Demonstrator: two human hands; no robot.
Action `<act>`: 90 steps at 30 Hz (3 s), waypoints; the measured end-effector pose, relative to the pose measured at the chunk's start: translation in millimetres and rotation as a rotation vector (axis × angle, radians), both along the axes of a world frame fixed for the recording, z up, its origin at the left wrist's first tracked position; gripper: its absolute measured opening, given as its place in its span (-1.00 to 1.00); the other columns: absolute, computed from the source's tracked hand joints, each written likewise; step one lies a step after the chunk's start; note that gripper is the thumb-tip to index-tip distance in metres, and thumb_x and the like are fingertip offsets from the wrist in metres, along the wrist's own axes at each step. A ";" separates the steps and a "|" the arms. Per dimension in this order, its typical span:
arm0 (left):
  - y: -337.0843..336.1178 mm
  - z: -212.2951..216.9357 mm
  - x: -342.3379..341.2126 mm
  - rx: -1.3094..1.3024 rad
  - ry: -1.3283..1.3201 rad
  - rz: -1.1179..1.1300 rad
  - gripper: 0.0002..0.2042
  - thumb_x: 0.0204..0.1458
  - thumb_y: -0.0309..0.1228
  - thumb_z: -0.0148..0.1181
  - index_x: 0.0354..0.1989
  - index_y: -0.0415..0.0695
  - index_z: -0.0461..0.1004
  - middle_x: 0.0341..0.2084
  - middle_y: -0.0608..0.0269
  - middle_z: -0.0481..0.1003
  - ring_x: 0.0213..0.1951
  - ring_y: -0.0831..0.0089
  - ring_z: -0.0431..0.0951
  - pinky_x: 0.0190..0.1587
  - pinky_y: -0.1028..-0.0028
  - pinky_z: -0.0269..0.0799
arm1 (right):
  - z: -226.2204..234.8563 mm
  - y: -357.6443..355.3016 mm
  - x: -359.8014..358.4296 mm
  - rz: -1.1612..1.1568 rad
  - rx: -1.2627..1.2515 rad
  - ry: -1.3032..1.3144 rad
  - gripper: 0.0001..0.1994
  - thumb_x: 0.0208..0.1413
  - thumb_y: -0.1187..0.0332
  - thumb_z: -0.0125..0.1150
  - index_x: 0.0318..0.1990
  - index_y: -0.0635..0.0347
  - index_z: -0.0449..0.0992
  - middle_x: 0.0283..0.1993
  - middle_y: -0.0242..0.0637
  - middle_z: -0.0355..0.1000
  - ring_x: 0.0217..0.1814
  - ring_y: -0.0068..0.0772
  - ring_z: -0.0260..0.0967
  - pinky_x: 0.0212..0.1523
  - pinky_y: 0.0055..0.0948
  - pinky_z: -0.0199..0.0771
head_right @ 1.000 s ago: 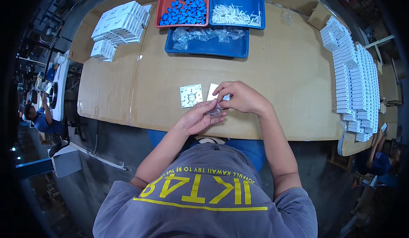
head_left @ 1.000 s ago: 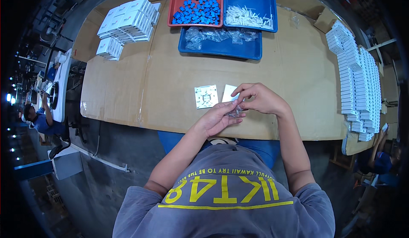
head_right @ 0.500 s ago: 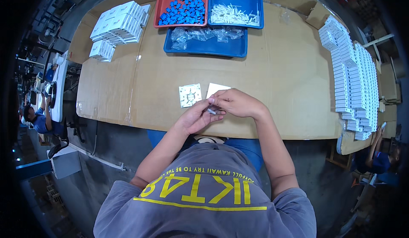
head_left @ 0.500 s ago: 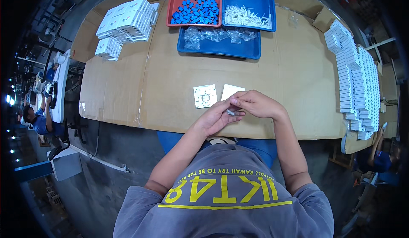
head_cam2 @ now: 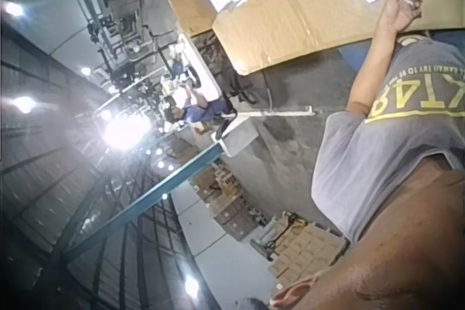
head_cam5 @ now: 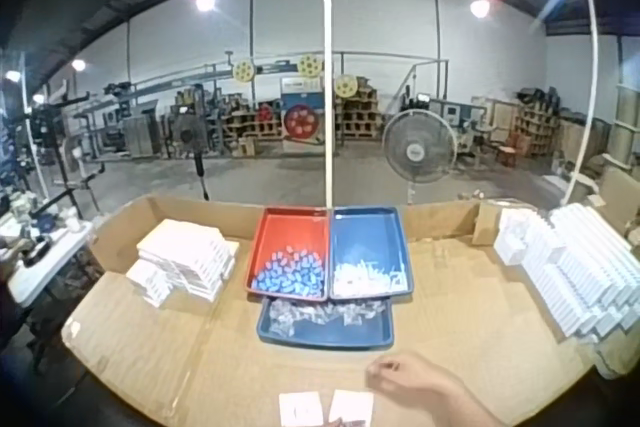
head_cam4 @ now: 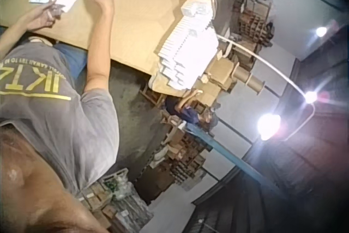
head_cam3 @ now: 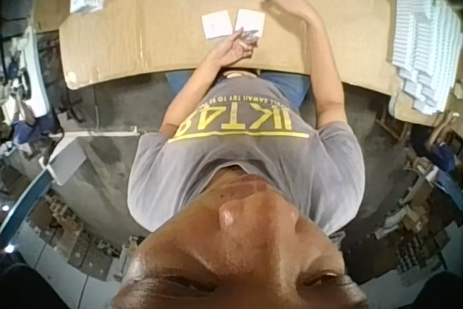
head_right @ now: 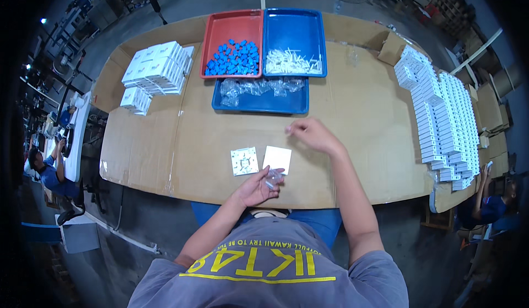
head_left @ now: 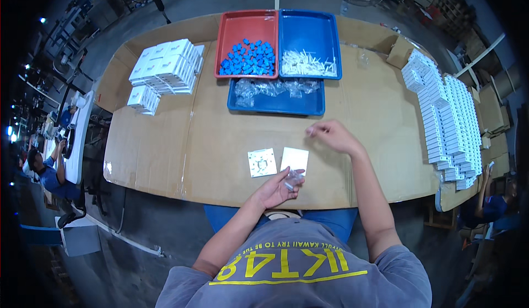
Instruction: The person assembles electronic components by hand, placing blue plastic connectors, white plastic pins, and instruction sheets into plastic baggies, then packaging the baggies into small cardboard boxes.
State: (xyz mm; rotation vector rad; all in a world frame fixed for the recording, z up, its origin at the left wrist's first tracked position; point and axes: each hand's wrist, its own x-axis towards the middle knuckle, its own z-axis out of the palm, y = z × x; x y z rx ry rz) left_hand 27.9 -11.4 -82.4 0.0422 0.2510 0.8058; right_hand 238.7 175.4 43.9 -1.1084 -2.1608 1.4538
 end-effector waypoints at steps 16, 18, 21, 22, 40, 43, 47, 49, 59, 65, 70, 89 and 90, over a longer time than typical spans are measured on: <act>-0.3 -18.1 -2.7 -0.024 -0.139 -0.060 -0.52 0.47 -0.03 -0.22 0.31 -0.12 0.33 -0.14 0.14 0.53 -0.26 0.37 0.49 -0.01 0.27 0.49 | -29.9 229.6 -1.7 -0.390 0.921 -0.705 -0.85 0.09 0.40 0.20 -0.27 -0.03 0.69 -0.22 -0.11 0.63 -0.07 -0.03 0.60 0.01 -0.01 0.51; 1.5 -16.8 -3.5 -0.003 -0.162 -0.056 -0.52 0.47 -0.04 -0.22 0.32 -0.13 0.32 -0.11 0.14 0.54 -0.24 0.37 0.49 0.01 0.27 0.49 | -34.6 235.4 -8.0 -0.337 0.976 -0.766 -0.87 0.08 0.37 0.21 -0.29 -0.05 0.69 -0.27 -0.13 0.63 -0.09 -0.05 0.59 -0.01 -0.01 0.48; 0.4 -12.9 -4.5 -0.031 -0.088 -0.055 -0.53 0.46 -0.05 -0.19 0.29 -0.12 0.36 -0.17 0.18 0.51 -0.24 0.37 0.46 0.00 0.29 0.43 | -38.0 239.3 -17.8 -0.304 0.982 -0.801 -0.85 0.06 0.43 0.22 -0.30 -0.06 0.70 -0.28 -0.12 0.63 -0.05 -0.05 0.60 0.13 0.11 0.44; 0.8 -12.8 -4.8 -0.031 -0.095 -0.062 -0.53 0.46 -0.05 -0.19 0.30 -0.13 0.36 -0.14 0.16 0.53 -0.22 0.37 0.46 0.02 0.28 0.43 | -39.0 240.8 -19.4 -0.291 0.990 -0.816 -0.85 0.06 0.44 0.22 -0.31 -0.05 0.70 -0.26 -0.12 0.63 -0.06 -0.04 0.60 0.11 0.08 0.47; 1.4 -16.3 -3.3 0.011 -0.055 -0.083 -0.44 0.45 -0.05 -0.16 0.37 -0.28 0.27 -0.05 0.17 0.54 -0.15 0.39 0.52 0.09 0.29 0.45 | 49.6 207.9 -5.8 -0.477 0.049 0.448 -0.78 0.20 0.44 0.34 -0.01 0.21 0.64 -0.19 -0.37 0.61 -0.21 -0.52 0.49 -0.22 -0.48 0.45; -3.8 -16.2 -3.6 0.013 -0.092 -0.066 -0.45 0.46 -0.05 -0.18 0.34 -0.30 0.31 -0.03 0.17 0.57 -0.16 0.37 0.57 0.08 0.30 0.46 | 79.8 163.1 -4.0 -0.414 -0.181 0.722 -0.77 0.26 0.43 0.32 0.04 0.23 0.62 -0.17 -0.43 0.59 -0.28 -0.70 0.38 -0.29 -0.64 0.34; -5.4 -16.6 -2.8 -0.008 -0.055 -0.042 -0.46 0.46 -0.06 -0.18 0.32 -0.29 0.33 -0.03 0.15 0.57 -0.16 0.36 0.60 0.06 0.28 0.49 | 64.6 111.1 8.5 -0.458 -0.079 0.565 -0.81 0.25 0.43 0.33 -0.02 0.22 0.64 -0.21 -0.45 0.59 -0.30 -0.74 0.36 -0.29 -0.67 0.31; -6.1 -33.1 -1.6 -0.066 -0.124 -0.031 -0.46 0.46 -0.08 -0.18 0.35 -0.31 0.28 0.03 0.09 0.55 -0.10 0.32 0.56 0.10 0.25 0.45 | 48.9 67.7 5.5 -0.487 0.069 0.364 -0.85 0.22 0.44 0.35 -0.10 0.27 0.66 -0.25 -0.47 0.58 -0.27 -0.73 0.39 -0.26 -0.68 0.34; 1.1 -17.2 -2.3 0.070 -0.015 0.001 -0.45 0.44 -0.06 -0.10 0.35 -0.31 0.29 -0.02 0.20 0.56 -0.17 0.44 0.55 0.08 0.29 0.46 | -41.5 -101.3 -2.9 -0.313 -0.287 0.207 -0.88 0.20 0.51 0.37 -0.13 0.28 0.64 -0.23 -0.43 0.59 -0.22 -0.70 0.44 -0.24 -0.62 0.41; -5.9 -16.9 0.4 0.075 0.025 0.004 -0.57 0.46 -0.06 -0.14 0.20 -0.14 0.42 -0.03 0.15 0.56 -0.15 0.38 0.56 0.07 0.27 0.47 | -22.1 -106.7 -10.9 -0.061 -0.044 0.035 -0.89 0.10 0.56 0.38 -0.20 0.26 0.67 -0.16 -0.34 0.60 -0.18 -0.53 0.48 -0.19 -0.48 0.45; -9.4 -19.2 3.0 0.138 0.095 0.006 -0.58 0.45 -0.06 -0.11 0.18 -0.13 0.43 -0.04 0.12 0.57 -0.14 0.37 0.57 0.07 0.26 0.48 | -28.3 -95.6 -14.0 0.183 0.028 -0.016 -0.87 0.08 0.53 0.38 -0.20 0.27 0.69 -0.05 -0.26 0.60 -0.13 -0.41 0.53 -0.10 -0.42 0.52; -20.0 -24.2 4.7 0.109 0.062 0.064 -0.67 0.37 -0.13 0.09 0.09 -0.10 0.47 -0.16 0.28 0.54 -0.16 0.37 0.55 0.06 0.27 0.45 | -43.0 -117.3 -22.4 0.237 -0.181 -0.043 -0.58 0.47 0.18 0.01 0.01 0.47 0.58 0.03 -0.04 0.53 0.00 -0.23 0.53 0.05 -0.32 0.52; -17.5 -18.5 3.7 0.122 0.069 0.063 -0.67 0.37 -0.13 0.09 0.09 -0.10 0.47 -0.16 0.28 0.54 -0.16 0.37 0.55 0.06 0.27 0.45 | -35.4 -116.4 -23.3 0.236 -0.168 -0.037 -0.58 0.47 0.18 0.01 0.01 0.47 0.58 0.03 -0.04 0.53 0.00 -0.23 0.53 0.05 -0.32 0.52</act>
